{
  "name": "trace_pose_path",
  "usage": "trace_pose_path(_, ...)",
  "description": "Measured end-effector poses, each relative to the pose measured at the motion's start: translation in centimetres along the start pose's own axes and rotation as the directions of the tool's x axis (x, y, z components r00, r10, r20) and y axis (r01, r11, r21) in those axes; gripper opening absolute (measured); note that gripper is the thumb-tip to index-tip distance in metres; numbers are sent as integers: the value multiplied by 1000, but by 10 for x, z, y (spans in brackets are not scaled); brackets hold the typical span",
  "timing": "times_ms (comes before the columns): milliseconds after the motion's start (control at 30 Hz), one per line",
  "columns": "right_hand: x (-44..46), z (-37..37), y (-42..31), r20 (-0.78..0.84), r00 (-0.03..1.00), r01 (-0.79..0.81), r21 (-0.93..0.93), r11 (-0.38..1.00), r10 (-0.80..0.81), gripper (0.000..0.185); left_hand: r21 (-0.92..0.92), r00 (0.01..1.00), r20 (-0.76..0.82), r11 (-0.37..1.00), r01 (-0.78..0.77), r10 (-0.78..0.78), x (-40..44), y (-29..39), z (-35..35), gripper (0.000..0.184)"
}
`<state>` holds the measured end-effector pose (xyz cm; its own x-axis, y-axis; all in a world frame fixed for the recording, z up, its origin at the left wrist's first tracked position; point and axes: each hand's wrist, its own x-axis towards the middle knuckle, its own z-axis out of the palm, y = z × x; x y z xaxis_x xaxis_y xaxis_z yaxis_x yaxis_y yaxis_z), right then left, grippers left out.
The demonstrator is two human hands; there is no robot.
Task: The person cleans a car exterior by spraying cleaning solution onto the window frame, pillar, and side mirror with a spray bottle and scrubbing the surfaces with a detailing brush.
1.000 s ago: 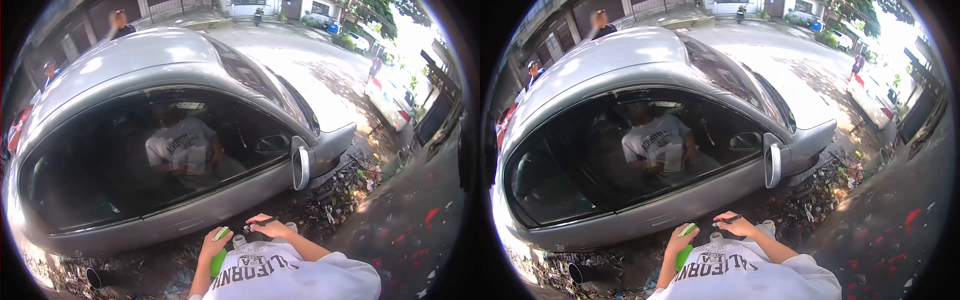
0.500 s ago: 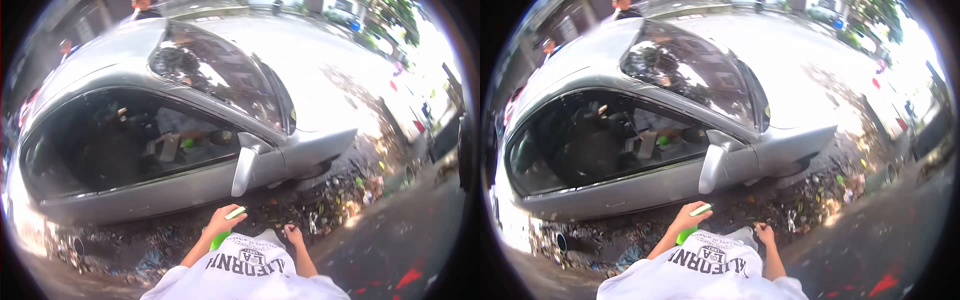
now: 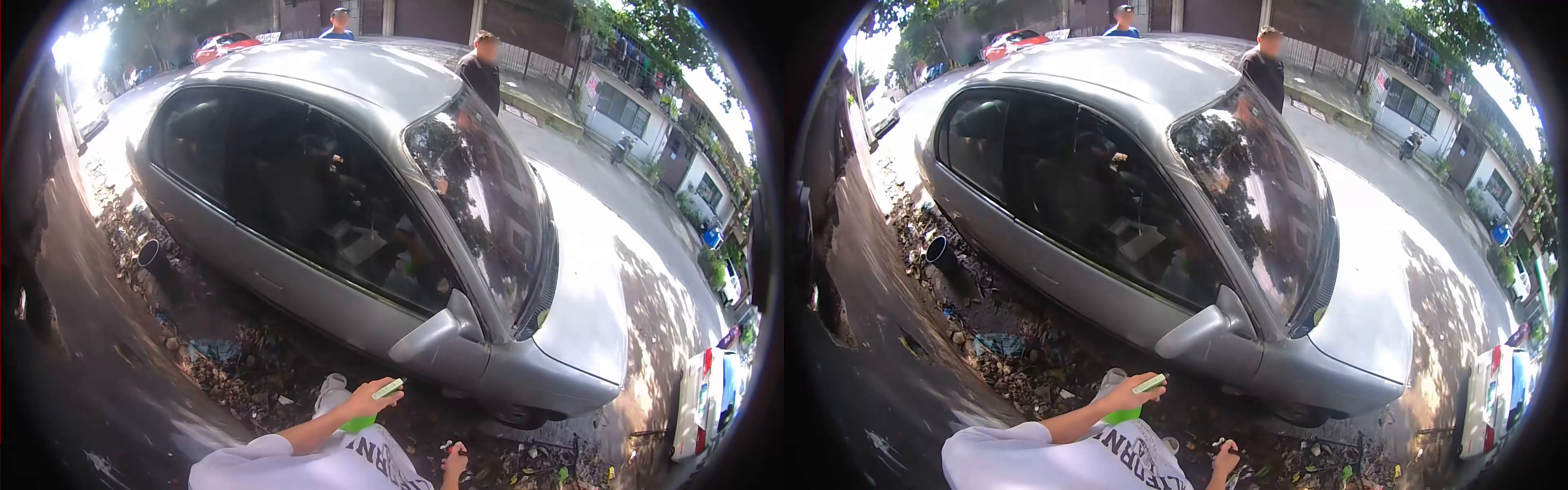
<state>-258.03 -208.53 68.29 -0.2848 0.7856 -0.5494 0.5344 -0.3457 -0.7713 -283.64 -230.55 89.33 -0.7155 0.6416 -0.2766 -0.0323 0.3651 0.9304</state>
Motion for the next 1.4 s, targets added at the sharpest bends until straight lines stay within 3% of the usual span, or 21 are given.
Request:
trace_pose_path(67,-15,4,-16,-37,996,-88,-58,994,86,30,29,999,-40,999,22,-20,-4,21,2,43)
trace_pose_path(133,-11,10,-5,246,927,-328,171,929,282,33,63,1000,-24,998,-19,21,4,23,13,45)
trace_pose_path(200,-12,22,-3,376,894,-323,157,933,246,33,105,997,60,993,-51,44,3,25,39,47)
trace_pose_path(267,-44,27,-34,439,895,-258,365,895,79,38,97,977,99,975,-197,188,7,40,70,50)
trace_pose_path(333,-63,24,-61,572,820,-396,568,721,0,44,-4,927,188,944,-331,326,8,43,109,53)
trace_pose_path(400,-72,23,-79,543,704,-361,829,427,-458,49,76,862,326,898,-432,387,0,56,138,60)
trace_pose_path(433,-76,15,-69,512,746,-358,848,392,-425,49,171,806,384,823,-541,450,0,56,149,61)
trace_pose_path(467,-79,6,-53,382,796,-85,838,538,-469,49,242,734,453,723,-647,506,-3,51,162,62)
trace_pose_path(533,-79,-8,-27,171,786,426,547,721,-594,49,279,659,572,640,-716,488,-7,40,177,67)
trace_pose_path(600,-74,-18,-13,96,740,618,294,729,-666,49,265,514,796,578,-771,320,-6,51,176,80)
trace_pose_path(667,-66,-18,-6,19,881,328,696,638,-473,43,224,369,898,474,-852,240,11,62,174,74)
trace_pose_path(700,-70,-29,-14,192,912,-35,917,397,-363,40,220,359,904,466,-857,233,30,67,176,74)
trace_pose_path(733,-73,-41,-23,357,903,-360,932,32,-238,39,210,378,902,554,-806,208,61,72,182,68)
trace_pose_path(800,-70,-49,-8,315,943,-317,948,3,-110,38,174,415,868,617,-767,272,132,84,199,53)
trace_pose_path(900,-67,-70,5,198,980,-198,980,-27,7,40,557,762,610,567,-607,217,233,133,231,44)
trace_pose_path(933,-62,-78,10,140,990,-140,990,3,28,41,603,812,524,561,-567,257,281,130,246,40)
trace_pose_path(1067,-37,-111,23,23,985,-10,997,-78,171,41,757,821,420,349,-552,386,416,124,295,23)
trace_pose_path(1100,-32,-121,18,-14,989,23,998,-55,150,44,793,841,405,320,-518,358,427,130,301,34)
trace_pose_path(1233,-9,-155,-26,-83,965,114,987,-115,249,51,757,836,417,372,-537,356,441,143,309,33)
trace_pose_path(1267,3,-167,-33,-92,978,111,990,-92,186,50,729,816,405,393,-561,413,442,147,306,16)
trace_pose_path(1400,42,-198,-59,-174,979,191,963,-192,104,48,694,818,333,465,-550,470,466,174,299,18)
